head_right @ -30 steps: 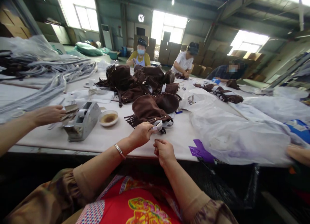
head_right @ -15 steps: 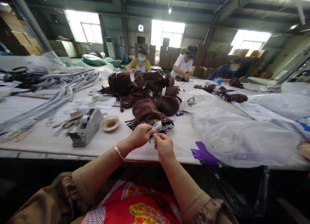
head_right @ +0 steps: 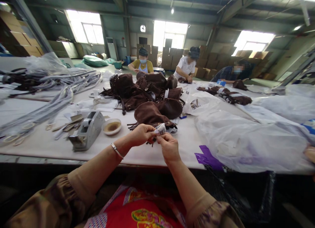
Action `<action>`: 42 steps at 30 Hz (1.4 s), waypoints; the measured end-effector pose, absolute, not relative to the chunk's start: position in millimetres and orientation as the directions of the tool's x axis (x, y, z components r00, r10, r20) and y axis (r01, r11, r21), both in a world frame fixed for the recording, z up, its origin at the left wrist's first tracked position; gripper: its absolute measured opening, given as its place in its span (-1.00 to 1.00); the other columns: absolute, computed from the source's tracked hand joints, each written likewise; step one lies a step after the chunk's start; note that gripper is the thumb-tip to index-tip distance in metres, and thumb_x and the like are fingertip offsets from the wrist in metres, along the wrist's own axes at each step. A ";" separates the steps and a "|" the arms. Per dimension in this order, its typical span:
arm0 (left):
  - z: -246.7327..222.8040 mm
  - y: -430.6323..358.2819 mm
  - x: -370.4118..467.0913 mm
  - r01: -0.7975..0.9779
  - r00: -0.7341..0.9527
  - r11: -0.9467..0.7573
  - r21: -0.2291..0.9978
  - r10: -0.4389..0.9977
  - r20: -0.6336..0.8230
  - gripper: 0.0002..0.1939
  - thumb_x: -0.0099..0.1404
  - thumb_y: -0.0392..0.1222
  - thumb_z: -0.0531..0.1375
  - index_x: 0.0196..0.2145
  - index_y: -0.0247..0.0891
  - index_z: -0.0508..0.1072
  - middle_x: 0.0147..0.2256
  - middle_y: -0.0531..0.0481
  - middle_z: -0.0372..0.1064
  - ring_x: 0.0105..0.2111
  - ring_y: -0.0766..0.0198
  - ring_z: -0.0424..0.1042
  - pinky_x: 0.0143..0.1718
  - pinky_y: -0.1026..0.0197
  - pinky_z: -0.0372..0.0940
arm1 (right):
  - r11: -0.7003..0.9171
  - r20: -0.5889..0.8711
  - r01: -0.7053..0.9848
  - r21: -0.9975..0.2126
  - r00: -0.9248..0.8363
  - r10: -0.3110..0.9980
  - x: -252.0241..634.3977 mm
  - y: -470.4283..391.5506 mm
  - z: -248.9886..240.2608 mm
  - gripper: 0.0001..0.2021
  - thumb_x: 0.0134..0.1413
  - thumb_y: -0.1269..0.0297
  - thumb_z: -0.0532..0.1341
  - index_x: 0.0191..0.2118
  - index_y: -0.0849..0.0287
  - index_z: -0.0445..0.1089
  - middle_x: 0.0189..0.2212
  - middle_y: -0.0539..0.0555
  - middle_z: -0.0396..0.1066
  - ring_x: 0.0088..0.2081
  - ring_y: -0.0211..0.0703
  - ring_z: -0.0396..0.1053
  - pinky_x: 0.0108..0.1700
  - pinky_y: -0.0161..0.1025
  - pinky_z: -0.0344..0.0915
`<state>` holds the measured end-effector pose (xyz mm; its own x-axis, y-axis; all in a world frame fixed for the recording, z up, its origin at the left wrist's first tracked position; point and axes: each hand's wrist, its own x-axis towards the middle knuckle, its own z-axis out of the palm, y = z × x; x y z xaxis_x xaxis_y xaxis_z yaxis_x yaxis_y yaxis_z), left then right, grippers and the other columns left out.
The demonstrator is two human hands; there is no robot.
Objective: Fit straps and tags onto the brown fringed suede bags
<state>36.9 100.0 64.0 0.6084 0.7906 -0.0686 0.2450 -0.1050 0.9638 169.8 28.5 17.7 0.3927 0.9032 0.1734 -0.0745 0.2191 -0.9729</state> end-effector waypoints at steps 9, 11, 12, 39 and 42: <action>74.1 103.6 25.4 0.187 0.671 -0.030 0.982 0.734 -0.105 -0.79 0.24 -0.15 0.26 -0.33 -0.41 0.50 -0.51 0.02 0.40 -0.57 0.40 0.40 -0.45 0.31 0.41 | 0.294 0.332 0.171 -0.940 0.268 0.904 184.4 29.8 31.2 -0.82 -0.03 0.26 0.36 -0.58 0.12 0.50 -0.44 0.01 0.37 -0.31 -0.17 0.31 -0.19 -0.23 0.24; 75.6 104.3 22.8 0.139 0.695 0.009 0.990 0.711 -0.104 -0.77 0.22 -0.14 0.27 -0.30 -0.42 0.51 -0.45 -0.01 0.43 -0.55 0.40 0.41 -0.42 0.27 0.43 | 0.299 0.305 0.062 -0.952 0.244 0.921 185.0 32.1 30.7 -0.82 -0.07 0.24 0.39 -0.58 0.13 0.50 -0.41 0.02 0.40 -0.29 -0.16 0.33 -0.16 -0.22 0.27; 75.9 104.7 21.8 0.125 0.705 0.024 0.992 0.702 -0.105 -0.75 0.22 -0.13 0.28 -0.28 -0.42 0.51 -0.44 -0.02 0.44 -0.54 0.39 0.42 -0.41 0.26 0.44 | 0.277 0.266 -0.018 -0.961 0.233 0.935 185.1 33.5 30.1 -0.82 -0.10 0.23 0.42 -0.59 0.14 0.49 -0.41 0.02 0.41 -0.31 -0.17 0.34 -0.17 -0.21 0.29; 23.0 69.8 -20.8 0.302 0.829 -0.632 0.713 0.544 0.131 -0.68 0.15 -0.07 0.34 -0.20 -0.29 0.48 -0.28 -0.01 0.37 -0.34 0.31 0.33 -0.35 0.32 0.23 | -0.037 -0.041 -0.093 -0.995 0.048 0.998 155.4 -20.2 -20.0 -0.82 -0.05 0.27 0.32 -0.28 0.21 0.46 -0.53 -0.05 0.44 -0.51 -0.27 0.34 -0.44 -0.33 0.27; 16.6 66.8 -16.6 0.375 0.803 -0.735 0.565 0.562 0.199 -0.76 0.22 -0.05 0.31 -0.34 -0.30 0.48 -0.34 -0.01 0.32 -0.39 0.33 0.29 -0.39 0.31 0.17 | -0.031 -0.031 0.030 -0.999 0.008 0.999 159.4 -21.8 -26.9 -0.83 0.02 0.26 0.26 -0.25 0.20 0.44 -0.53 -0.04 0.42 -0.53 -0.26 0.33 -0.47 -0.31 0.27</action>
